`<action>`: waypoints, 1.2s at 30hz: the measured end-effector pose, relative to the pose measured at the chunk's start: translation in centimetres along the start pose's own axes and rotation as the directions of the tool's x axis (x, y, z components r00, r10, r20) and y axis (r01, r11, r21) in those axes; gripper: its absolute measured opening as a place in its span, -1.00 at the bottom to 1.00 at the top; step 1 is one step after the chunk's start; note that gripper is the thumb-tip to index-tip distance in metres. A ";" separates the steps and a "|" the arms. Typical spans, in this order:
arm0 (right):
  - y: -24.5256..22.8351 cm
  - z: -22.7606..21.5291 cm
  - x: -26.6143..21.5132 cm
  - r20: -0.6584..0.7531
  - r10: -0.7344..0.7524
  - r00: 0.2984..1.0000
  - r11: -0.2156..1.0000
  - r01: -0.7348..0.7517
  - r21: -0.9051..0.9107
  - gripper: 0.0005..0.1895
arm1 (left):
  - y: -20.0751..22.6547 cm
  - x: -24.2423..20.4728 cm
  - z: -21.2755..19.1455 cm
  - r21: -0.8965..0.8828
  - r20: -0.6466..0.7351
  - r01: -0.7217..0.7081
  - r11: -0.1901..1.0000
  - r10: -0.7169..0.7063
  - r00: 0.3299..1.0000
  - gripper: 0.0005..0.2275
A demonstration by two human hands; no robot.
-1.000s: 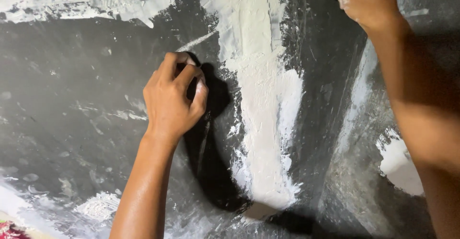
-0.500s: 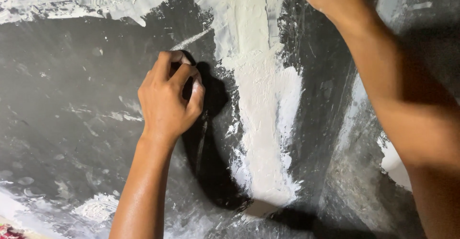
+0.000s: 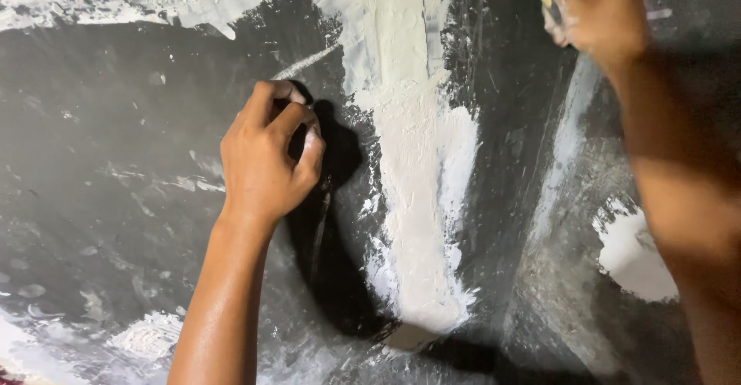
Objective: The person applies white filler to a dark grey wall and ceiling area using a putty knife. They scoop more material from a bucket sitting on a cabinet and continue spreading and smoothing the substance over the surfaces.
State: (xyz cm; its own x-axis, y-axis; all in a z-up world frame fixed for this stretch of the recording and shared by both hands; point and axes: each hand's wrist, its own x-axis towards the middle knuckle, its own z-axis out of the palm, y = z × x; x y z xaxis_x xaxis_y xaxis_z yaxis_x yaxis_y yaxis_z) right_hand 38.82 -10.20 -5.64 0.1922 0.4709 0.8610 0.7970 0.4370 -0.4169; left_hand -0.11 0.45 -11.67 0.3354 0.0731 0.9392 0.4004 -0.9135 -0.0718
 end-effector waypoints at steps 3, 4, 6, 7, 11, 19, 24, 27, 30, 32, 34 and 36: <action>-0.5 1.1 -1.9 0.032 0.050 0.998 0.955 -0.057 0.290 -0.76 | 0.2 0.1 0.1 0.013 -0.010 -0.029 0.999 0.029 1.000 -0.89; -0.9 1.5 -2.2 0.033 0.058 0.998 0.922 -0.067 0.382 -0.78 | 0.3 0.2 0.1 0.022 -0.020 -0.046 0.999 0.047 0.999 -0.89; -1.8 3.9 -2.7 0.046 0.089 0.995 0.824 -0.100 0.558 -0.80 | 0.6 0.2 0.2 0.016 -0.008 0.007 1.000 -0.007 1.000 -0.89; -2.5 5.2 -2.7 0.051 0.050 0.997 0.796 -0.070 0.601 -0.75 | 0.6 0.3 0.2 0.014 0.002 0.031 0.999 -0.031 1.000 -0.90; -6.6 11.1 -1.7 -0.034 -0.041 0.999 0.785 0.054 0.618 -0.61 | 1.0 0.1 -0.3 0.001 0.020 0.049 0.999 -0.049 0.999 -0.91; -12.0 21.4 1.1 -0.169 0.277 0.946 0.781 -0.119 0.613 -0.26 | 2.3 3.1 -2.0 -0.407 0.144 0.352 0.843 -0.322 0.936 -0.73; -11.0 23.1 4.4 -0.358 0.192 0.914 0.933 -0.057 0.356 -0.45 | 2.6 5.6 -1.8 -0.435 0.109 0.397 0.808 -0.390 0.914 -0.62; -10.1 24.1 6.2 -0.443 0.071 0.894 0.973 0.035 0.228 -0.60 | 2.2 6.8 -1.2 -0.423 0.046 0.393 0.816 -0.414 0.909 -0.62; -9.5 24.5 6.7 -0.540 -0.076 0.838 0.994 0.109 0.029 -0.67 | 1.8 7.7 -0.7 -0.429 0.042 0.404 0.808 -0.429 0.902 -0.64; -9.4 23.4 6.1 -0.479 -0.024 0.878 0.994 0.072 0.082 -0.65 | 1.7 7.8 -0.3 -0.413 0.039 0.385 0.825 -0.407 0.913 -0.66; -10.0 22.2 5.4 -0.451 0.060 0.891 0.984 0.024 0.178 -0.61 | 1.6 7.9 0.2 -0.378 0.006 0.319 0.869 -0.342 0.940 -0.66; -10.8 21.3 5.0 -0.429 0.079 0.900 0.977 0.016 0.214 -0.59 | 1.6 8.0 0.8 -0.311 -0.030 0.294 0.904 -0.318 0.947 -0.66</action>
State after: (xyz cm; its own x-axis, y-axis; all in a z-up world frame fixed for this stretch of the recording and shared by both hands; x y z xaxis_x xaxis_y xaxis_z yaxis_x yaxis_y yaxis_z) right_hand 18.96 3.76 -3.01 0.4817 0.1292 0.8668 0.6589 0.5987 -0.4554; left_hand 3.88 -0.06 -4.58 0.1645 0.3481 0.9229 0.1952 -0.9286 0.3155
